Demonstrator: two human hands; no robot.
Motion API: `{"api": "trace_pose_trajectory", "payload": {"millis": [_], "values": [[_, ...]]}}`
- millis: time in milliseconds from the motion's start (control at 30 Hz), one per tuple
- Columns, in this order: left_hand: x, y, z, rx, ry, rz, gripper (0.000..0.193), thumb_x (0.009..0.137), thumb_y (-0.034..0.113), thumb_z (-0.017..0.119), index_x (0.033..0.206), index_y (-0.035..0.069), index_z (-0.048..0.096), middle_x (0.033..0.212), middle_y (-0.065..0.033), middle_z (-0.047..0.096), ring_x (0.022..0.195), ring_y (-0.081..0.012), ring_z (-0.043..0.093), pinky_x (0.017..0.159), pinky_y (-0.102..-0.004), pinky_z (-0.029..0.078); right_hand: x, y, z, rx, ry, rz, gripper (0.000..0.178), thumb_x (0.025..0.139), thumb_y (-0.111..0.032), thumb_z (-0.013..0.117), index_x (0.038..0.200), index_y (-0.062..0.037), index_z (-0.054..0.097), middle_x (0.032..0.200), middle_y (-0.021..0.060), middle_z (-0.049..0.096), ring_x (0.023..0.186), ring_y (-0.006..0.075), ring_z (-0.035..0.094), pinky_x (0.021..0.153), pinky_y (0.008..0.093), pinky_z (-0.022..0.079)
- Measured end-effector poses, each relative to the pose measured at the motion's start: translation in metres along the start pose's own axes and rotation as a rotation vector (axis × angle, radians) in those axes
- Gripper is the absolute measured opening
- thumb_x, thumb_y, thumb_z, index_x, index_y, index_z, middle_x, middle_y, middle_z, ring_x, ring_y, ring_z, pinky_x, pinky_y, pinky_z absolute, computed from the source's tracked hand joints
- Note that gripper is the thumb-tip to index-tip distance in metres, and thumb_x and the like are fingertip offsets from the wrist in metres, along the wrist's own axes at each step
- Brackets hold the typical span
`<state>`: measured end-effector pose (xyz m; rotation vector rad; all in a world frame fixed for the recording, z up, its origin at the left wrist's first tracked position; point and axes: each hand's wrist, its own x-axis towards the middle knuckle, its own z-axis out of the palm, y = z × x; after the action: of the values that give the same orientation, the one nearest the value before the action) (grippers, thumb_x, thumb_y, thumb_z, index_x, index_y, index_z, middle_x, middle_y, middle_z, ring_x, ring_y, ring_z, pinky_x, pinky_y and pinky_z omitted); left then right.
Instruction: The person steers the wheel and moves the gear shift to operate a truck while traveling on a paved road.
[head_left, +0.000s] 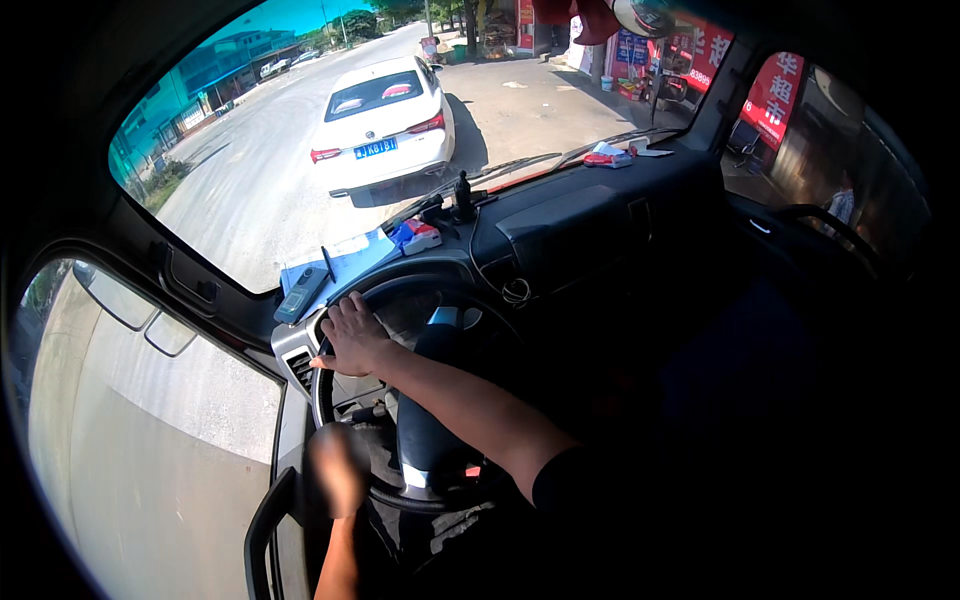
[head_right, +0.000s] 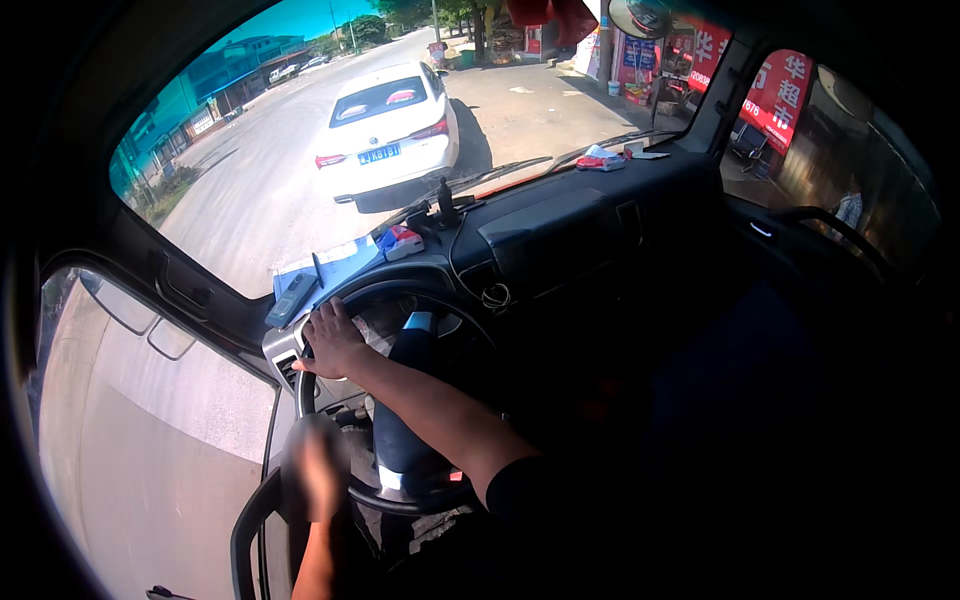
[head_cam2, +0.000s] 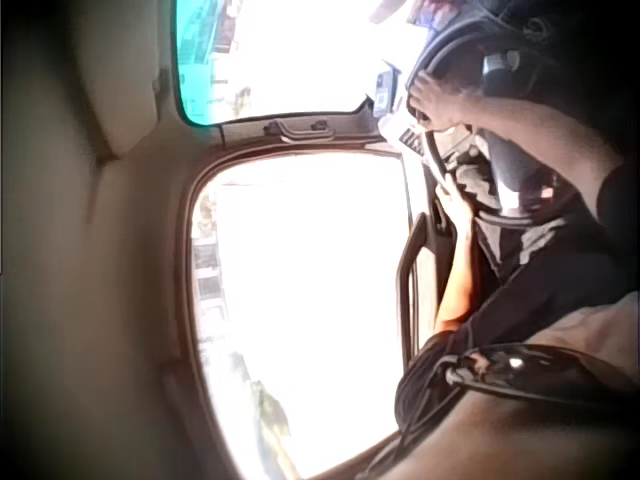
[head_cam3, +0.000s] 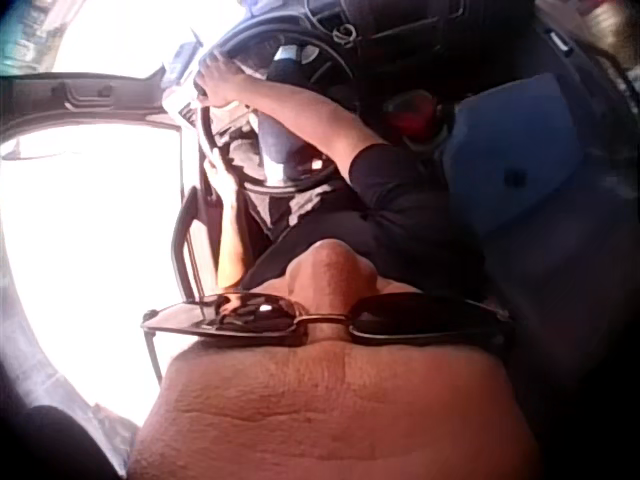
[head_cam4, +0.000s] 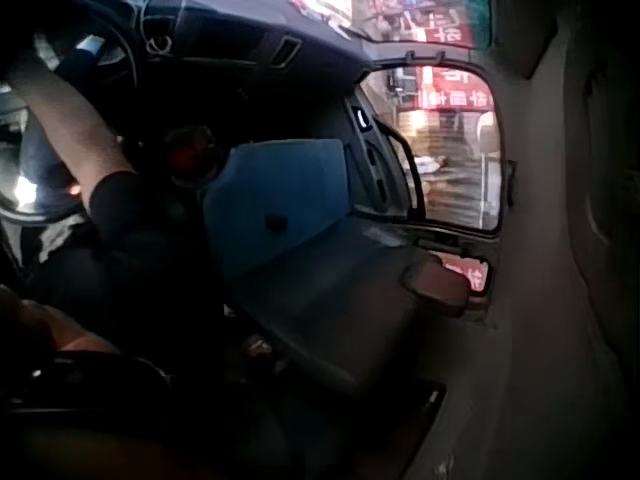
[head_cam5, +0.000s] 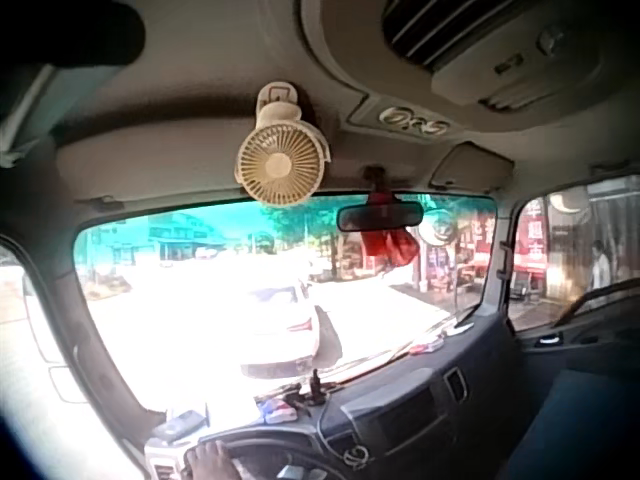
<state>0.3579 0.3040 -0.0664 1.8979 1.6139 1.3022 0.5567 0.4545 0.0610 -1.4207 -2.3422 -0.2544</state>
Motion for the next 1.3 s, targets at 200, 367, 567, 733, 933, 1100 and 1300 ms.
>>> {"api": "trace_pose_trajectory", "payload": {"millis": [200,367,567,733,933,1100,1300], "values": [[0.001,0.011,0.003,0.067,0.044,-0.008,0.044,0.11,0.033,0.04,0.114,-0.002,0.067,0.107,-0.017,0.067,0.098,-0.0286,0.062,0.091,-0.0418,0.048,-0.001,0.001,0.001,0.06,-0.023,-0.009,0.089,0.096,-0.075,0.043,0.134,0.0033,0.058,0.133,0.0218,0.054,0.132,0.0371,0.042,0.122,0.0557,0.014],[-0.004,0.011,0.008,0.021,0.077,-0.09,0.045,0.111,0.034,0.04,0.117,-0.002,0.066,0.11,-0.0163,0.067,0.101,-0.0269,0.061,0.093,-0.0408,0.047,-0.005,0.005,0.001,0.026,-0.006,0.001,0.088,0.096,-0.074,0.043,0.134,0.0034,0.058,0.133,0.0218,0.054,0.132,0.0366,0.042,0.122,0.0553,0.014],[-0.006,0.015,0.003,0.039,0.077,-0.129,0.045,0.111,0.034,0.039,0.117,-0.001,0.067,0.111,-0.0156,0.067,0.103,-0.0265,0.061,0.094,-0.0413,0.047,-0.006,0.011,-0.008,0.09,-0.068,-0.048,0.088,0.095,-0.075,0.044,0.135,0.0022,0.058,0.132,0.0201,0.055,0.131,0.0355,0.043,0.121,0.0557,0.015],[0.002,0.041,0.001,0.104,-0.021,-0.13,0.043,0.111,0.033,0.04,0.117,-0.001,0.065,0.11,-0.014,0.066,0.104,-0.0271,0.061,0.095,-0.0408,0.047,-0.003,0.021,-0.007,0.098,-0.085,-0.035,0.087,0.093,-0.075,0.048,0.135,-0.0001,0.059,0.131,0.0192,0.055,0.131,0.0352,0.043,0.121,0.0544,0.016],[-0.008,0.019,0.005,-0.228,0.155,-0.43,0.043,0.107,0.045,0.056,0.1,0.004,0.056,0.069,0.001,0.049,0.061,-0.0094,0.045,0.056,-0.027,0.039,-0.001,0.015,-0.005,0.145,-0.082,-0.065,0.086,0.092,-0.075,0.051,0.135,-0.0009,0.059,0.131,0.0185,0.055,0.133,0.0355,0.042,0.122,0.0543,0.015],[0.0,0.04,0.006,-0.314,0.139,-0.435,0.038,0.107,0.043,0.057,0.105,0.005,0.058,0.068,0.0027,0.047,0.055,-0.007,0.041,0.047,-0.0249,0.035,-0.002,0.022,-0.01,0.112,-0.097,-0.05,0.083,0.093,-0.073,0.05,0.134,-0.0013,0.06,0.131,0.018,0.055,0.13,0.0352,0.043,0.12,0.0539,0.018],[-0.012,0.026,0.006,-0.316,0.145,-0.472,0.041,0.106,0.045,0.059,0.112,0.004,0.059,0.072,0.0026,0.049,0.061,-0.0073,0.043,0.051,-0.0245,0.037,0.0,0.015,-0.014,0.132,-0.141,-0.084,0.087,0.093,-0.076,0.047,0.134,0.0,0.058,0.132,0.0194,0.056,0.131,0.0359,0.044,0.119,0.0536,0.019]]}}
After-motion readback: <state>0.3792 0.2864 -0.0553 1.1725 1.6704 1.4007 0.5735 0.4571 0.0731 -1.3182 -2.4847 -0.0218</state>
